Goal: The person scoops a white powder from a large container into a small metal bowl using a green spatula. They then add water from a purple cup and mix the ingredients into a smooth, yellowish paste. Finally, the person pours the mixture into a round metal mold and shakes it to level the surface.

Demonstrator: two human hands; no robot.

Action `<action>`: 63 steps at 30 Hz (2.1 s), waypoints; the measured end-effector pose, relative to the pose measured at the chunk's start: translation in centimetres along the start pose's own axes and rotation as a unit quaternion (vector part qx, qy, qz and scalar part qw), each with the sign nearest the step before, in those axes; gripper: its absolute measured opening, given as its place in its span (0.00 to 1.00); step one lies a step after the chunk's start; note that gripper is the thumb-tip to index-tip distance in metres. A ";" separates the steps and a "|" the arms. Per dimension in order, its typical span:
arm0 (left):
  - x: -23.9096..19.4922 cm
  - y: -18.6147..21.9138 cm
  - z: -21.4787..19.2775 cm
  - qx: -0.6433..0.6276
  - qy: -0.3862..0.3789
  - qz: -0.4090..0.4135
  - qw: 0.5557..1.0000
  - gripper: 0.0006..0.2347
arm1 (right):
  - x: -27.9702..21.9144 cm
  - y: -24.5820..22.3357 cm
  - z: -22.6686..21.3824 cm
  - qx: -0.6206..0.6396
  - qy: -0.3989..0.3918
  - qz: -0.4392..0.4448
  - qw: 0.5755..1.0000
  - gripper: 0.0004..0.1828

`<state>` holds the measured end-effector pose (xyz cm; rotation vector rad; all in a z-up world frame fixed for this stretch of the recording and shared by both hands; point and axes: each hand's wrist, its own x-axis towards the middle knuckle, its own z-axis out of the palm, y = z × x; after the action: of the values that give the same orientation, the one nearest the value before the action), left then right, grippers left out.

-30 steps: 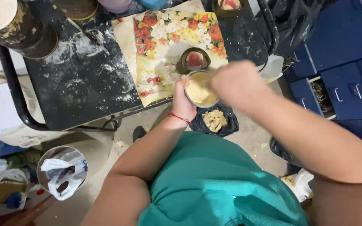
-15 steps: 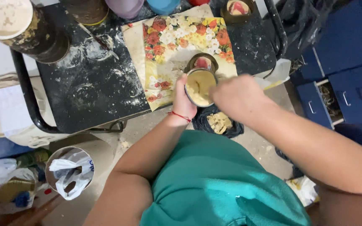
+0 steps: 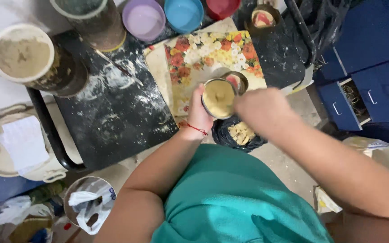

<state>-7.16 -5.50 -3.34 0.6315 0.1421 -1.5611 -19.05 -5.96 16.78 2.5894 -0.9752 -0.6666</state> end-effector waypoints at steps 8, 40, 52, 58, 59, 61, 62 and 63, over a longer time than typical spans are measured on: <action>0.8 3.3 -1.3 0.021 -0.012 -0.025 0.999 0.23 | 2.1 -0.7 -1.8 0.073 -0.051 0.065 0.994 0.10; -0.5 1.5 3.4 0.021 -0.014 -0.008 1.000 0.24 | -3.7 3.9 8.2 0.697 0.176 0.221 0.659 0.07; -0.9 1.5 5.3 0.040 -0.023 0.050 0.998 0.24 | -5.8 9.4 8.9 0.709 0.084 0.189 0.675 0.08; -0.3 -1.3 4.3 0.151 -0.159 0.035 0.975 0.30 | -0.3 8.8 0.0 0.123 0.342 -0.142 0.921 0.03; -0.1 -2.3 3.7 0.154 -0.122 0.046 0.979 0.27 | 0.9 9.2 0.0 0.042 0.358 -0.194 0.912 0.02; -0.9 -2.2 4.1 0.158 -0.086 0.053 0.982 0.24 | 2.8 10.5 1.6 -0.038 0.371 -0.240 0.897 0.02; -1.7 -0.9 5.3 0.214 -0.104 0.048 0.970 0.27 | 3.6 11.6 3.1 -0.038 0.329 -0.213 0.919 0.04; -2.5 0.5 6.4 0.269 -0.123 0.042 0.954 0.31 | 4.5 12.6 4.6 -0.039 0.286 -0.185 0.939 0.07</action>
<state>-8.71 -6.30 3.35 0.8435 -0.5088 -1.5866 -25.23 -18.68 16.77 2.6689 -0.2774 -0.0019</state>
